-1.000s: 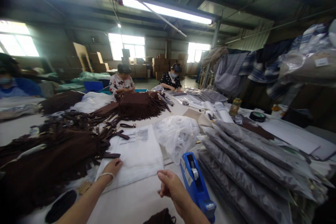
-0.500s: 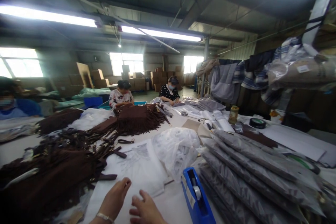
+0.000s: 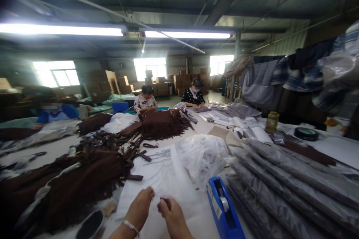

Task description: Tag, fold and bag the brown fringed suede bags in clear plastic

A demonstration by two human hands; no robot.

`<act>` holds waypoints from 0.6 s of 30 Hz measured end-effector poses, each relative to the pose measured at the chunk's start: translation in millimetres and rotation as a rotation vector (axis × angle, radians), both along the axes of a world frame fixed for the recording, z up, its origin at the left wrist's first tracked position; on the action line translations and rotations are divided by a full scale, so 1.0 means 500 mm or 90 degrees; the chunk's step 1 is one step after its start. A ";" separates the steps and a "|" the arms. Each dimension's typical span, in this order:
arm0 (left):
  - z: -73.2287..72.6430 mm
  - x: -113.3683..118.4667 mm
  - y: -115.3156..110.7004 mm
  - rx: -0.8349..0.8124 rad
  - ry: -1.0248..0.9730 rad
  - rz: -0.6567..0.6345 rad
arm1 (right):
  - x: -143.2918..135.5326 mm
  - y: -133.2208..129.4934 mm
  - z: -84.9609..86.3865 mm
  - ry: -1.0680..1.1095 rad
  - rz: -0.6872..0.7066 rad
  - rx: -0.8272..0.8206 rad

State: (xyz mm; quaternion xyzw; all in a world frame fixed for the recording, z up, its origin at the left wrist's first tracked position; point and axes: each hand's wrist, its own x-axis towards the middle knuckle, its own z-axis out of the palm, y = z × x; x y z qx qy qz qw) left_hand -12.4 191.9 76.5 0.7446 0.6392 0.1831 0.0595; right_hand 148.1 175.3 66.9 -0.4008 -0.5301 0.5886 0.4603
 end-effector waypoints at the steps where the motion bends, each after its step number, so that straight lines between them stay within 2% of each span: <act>1: 0.003 0.001 -0.004 0.009 0.041 0.004 | 0.007 -0.017 0.020 -0.039 0.021 0.072; 4: 0.021 0.006 -0.020 0.040 0.114 -0.022 | 0.027 -0.045 0.074 -0.235 0.003 0.374; 6: 0.037 0.010 -0.033 0.045 0.120 -0.052 | 0.034 -0.036 0.088 -0.436 -0.029 0.504; 8: 0.049 0.016 -0.049 0.039 0.109 -0.074 | 0.035 -0.014 0.084 -0.602 -0.039 0.513; 10: 0.053 0.020 -0.067 0.046 0.089 -0.075 | 0.029 0.007 0.071 -0.681 -0.057 0.483; 13: 0.043 0.014 -0.090 0.047 0.082 -0.055 | 0.012 0.017 0.058 -0.717 -0.089 0.480; 18: 0.036 -0.020 -0.095 -0.057 0.196 0.011 | -0.012 -0.002 0.050 -0.773 -0.104 0.505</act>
